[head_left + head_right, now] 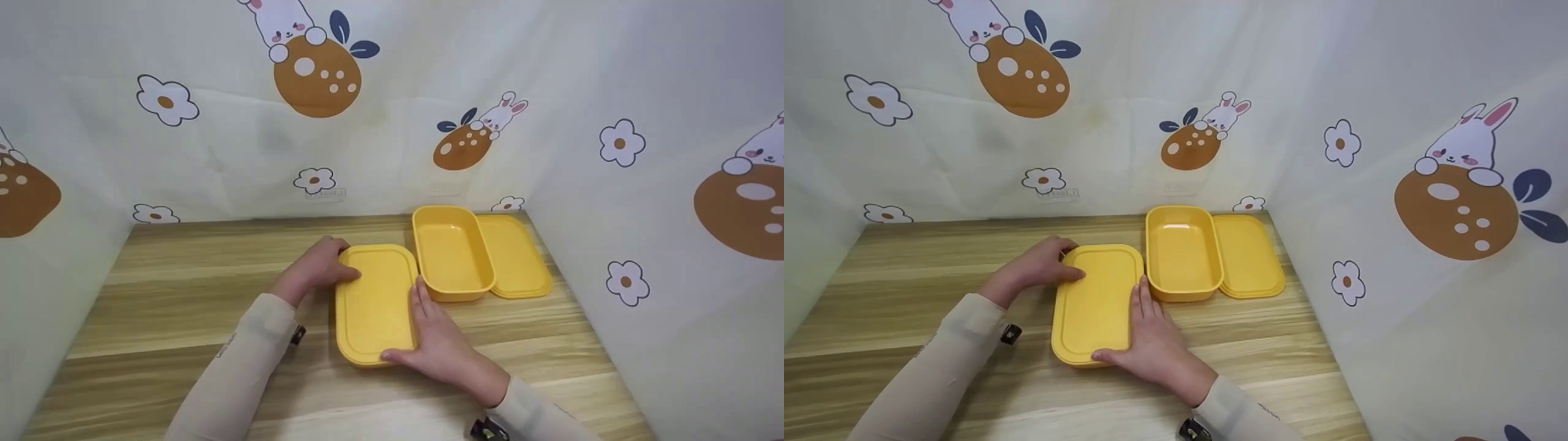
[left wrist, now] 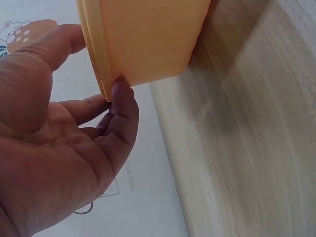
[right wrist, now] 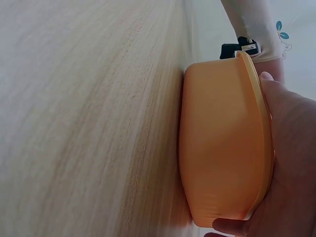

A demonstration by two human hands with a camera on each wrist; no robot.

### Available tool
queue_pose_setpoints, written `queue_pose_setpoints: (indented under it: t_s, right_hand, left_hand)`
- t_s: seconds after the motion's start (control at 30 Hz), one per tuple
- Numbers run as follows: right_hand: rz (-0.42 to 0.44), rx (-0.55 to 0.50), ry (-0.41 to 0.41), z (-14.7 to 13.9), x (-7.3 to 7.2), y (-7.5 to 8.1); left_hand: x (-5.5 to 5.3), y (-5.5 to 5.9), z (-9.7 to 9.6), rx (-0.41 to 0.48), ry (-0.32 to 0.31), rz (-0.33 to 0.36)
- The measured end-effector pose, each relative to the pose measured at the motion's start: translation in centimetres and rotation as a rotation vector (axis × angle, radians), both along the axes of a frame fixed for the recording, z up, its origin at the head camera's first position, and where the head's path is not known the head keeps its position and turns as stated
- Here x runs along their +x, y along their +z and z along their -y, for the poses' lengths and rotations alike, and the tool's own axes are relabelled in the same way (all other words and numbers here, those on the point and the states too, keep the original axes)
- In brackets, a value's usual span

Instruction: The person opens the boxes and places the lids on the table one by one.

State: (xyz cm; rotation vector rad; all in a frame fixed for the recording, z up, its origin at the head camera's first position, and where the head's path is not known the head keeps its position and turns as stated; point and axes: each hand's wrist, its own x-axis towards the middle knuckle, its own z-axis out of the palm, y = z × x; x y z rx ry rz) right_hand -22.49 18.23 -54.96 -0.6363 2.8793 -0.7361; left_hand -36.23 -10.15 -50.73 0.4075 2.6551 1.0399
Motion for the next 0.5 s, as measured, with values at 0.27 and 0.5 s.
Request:
queue_pose_setpoints:
  t_s: [0.27, 0.5]
  right_hand:
    - [-0.014, -0.007, -0.003, 0.01, -0.02, 0.01]
    - [-0.022, -0.001, 0.002, -0.03, 0.0, -0.02]
  left_hand:
    - [0.31, -0.12, -0.29, -0.015, 0.014, -0.041]
    - [0.43, -0.28, -0.33, -0.023, 0.015, -0.054]
